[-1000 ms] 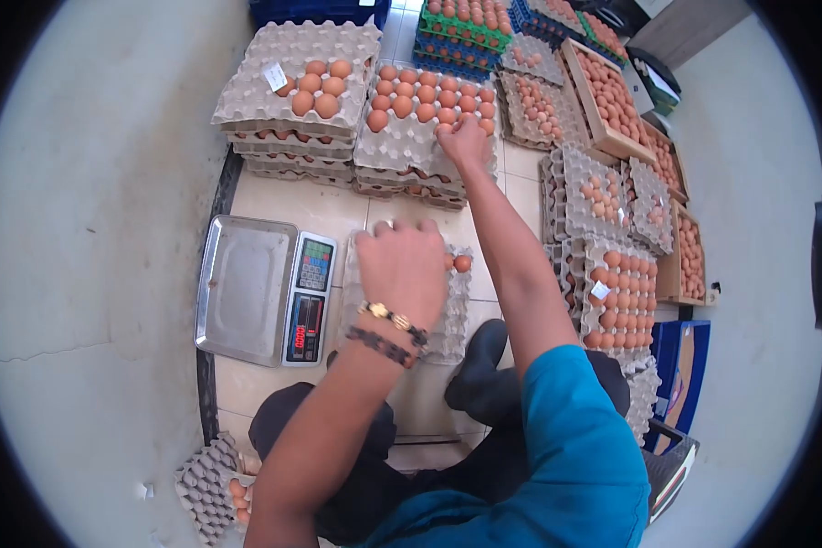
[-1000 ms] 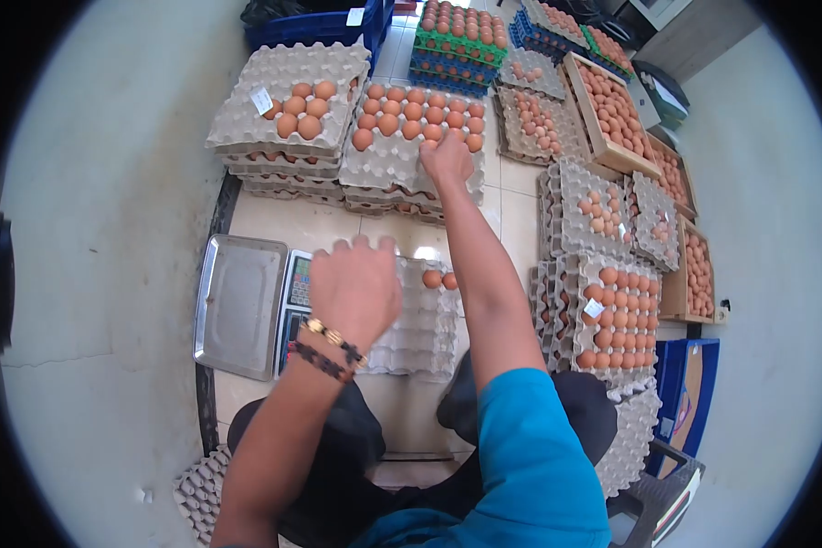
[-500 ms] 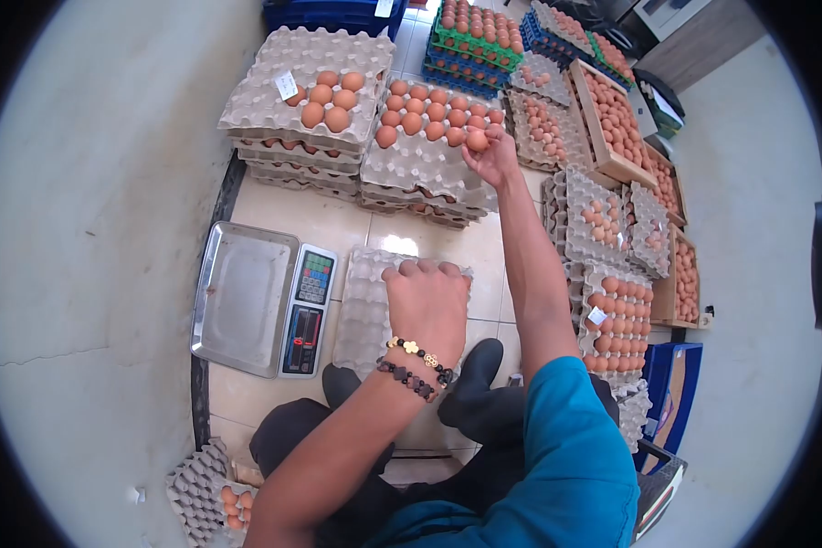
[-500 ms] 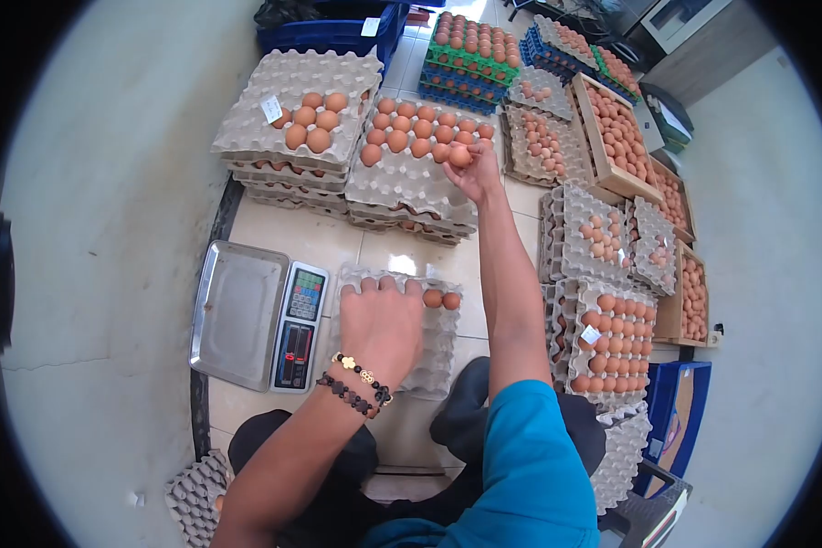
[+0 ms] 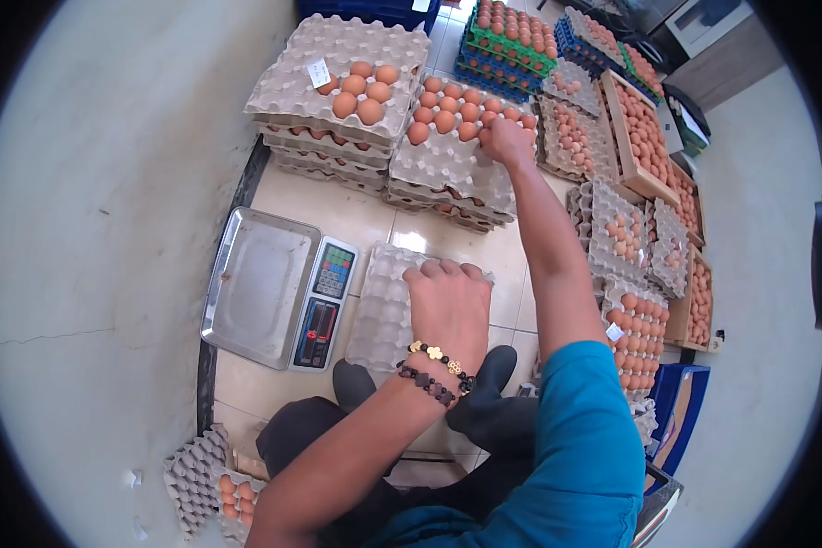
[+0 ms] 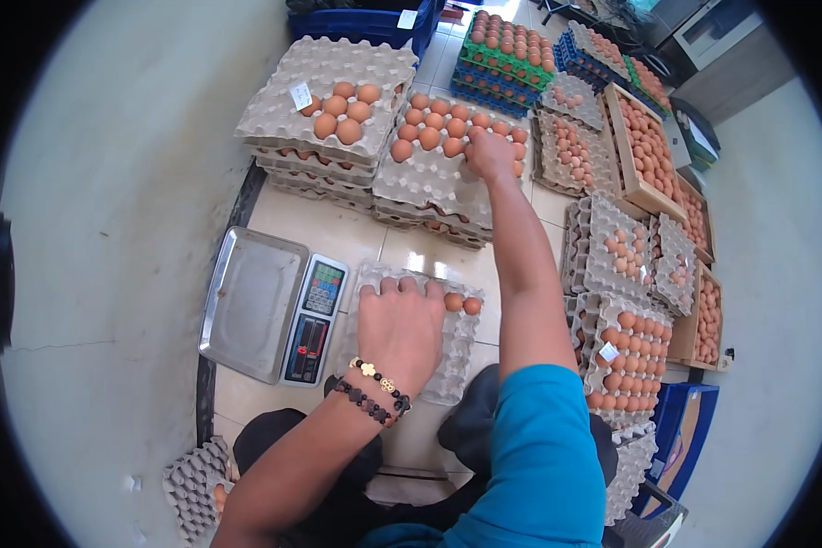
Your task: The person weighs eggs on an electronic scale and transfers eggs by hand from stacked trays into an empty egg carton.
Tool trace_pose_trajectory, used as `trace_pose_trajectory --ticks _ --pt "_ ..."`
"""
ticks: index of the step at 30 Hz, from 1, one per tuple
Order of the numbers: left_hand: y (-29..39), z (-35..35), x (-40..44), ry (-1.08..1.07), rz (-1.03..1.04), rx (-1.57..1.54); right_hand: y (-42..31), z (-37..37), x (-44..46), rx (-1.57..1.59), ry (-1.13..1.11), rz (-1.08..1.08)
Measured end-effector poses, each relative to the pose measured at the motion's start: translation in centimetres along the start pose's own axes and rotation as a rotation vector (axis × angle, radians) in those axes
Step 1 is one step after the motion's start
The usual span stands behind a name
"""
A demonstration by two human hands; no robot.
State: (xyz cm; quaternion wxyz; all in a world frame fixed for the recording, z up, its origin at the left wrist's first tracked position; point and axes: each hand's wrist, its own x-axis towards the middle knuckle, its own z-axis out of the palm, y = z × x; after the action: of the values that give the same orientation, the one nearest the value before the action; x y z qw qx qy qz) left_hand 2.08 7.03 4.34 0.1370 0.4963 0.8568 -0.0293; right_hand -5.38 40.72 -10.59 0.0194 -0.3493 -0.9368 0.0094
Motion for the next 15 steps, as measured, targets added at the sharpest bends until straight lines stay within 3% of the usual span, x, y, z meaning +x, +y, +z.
trace_pose_trajectory --ticks 1,4,5,6,8,10,13,15 --pt "0.0 0.1 0.0 0.008 -0.005 0.001 1.6 1.5 -0.2 0.079 0.144 -0.007" --pt "-0.4 0.5 0.2 0.061 -0.006 -0.094 4.1 1.9 -2.4 0.663 0.178 0.033" --pt "-0.6 0.3 0.4 0.086 0.003 -0.141 4.0 -0.3 -4.4 0.994 -0.078 0.158" --pt "-1.4 -0.3 0.7 0.075 0.022 -0.182 3.9 0.5 -6.3 1.342 -0.101 0.276" --pt "-3.2 -1.6 1.4 0.108 0.011 -0.283 3.5 0.2 -10.6 1.784 -0.237 0.287" --pt "-4.8 -2.6 1.8 0.224 -0.061 -0.378 2.1 -0.3 -15.0 2.011 -0.349 0.348" --pt "-6.1 -3.4 0.6 0.451 -0.142 -0.473 -0.2 0.8 -19.8 1.926 -0.372 0.352" --pt "-6.5 -3.9 -0.9 0.402 -0.156 -0.461 -0.4 3.1 -21.7 1.664 -0.409 0.359"
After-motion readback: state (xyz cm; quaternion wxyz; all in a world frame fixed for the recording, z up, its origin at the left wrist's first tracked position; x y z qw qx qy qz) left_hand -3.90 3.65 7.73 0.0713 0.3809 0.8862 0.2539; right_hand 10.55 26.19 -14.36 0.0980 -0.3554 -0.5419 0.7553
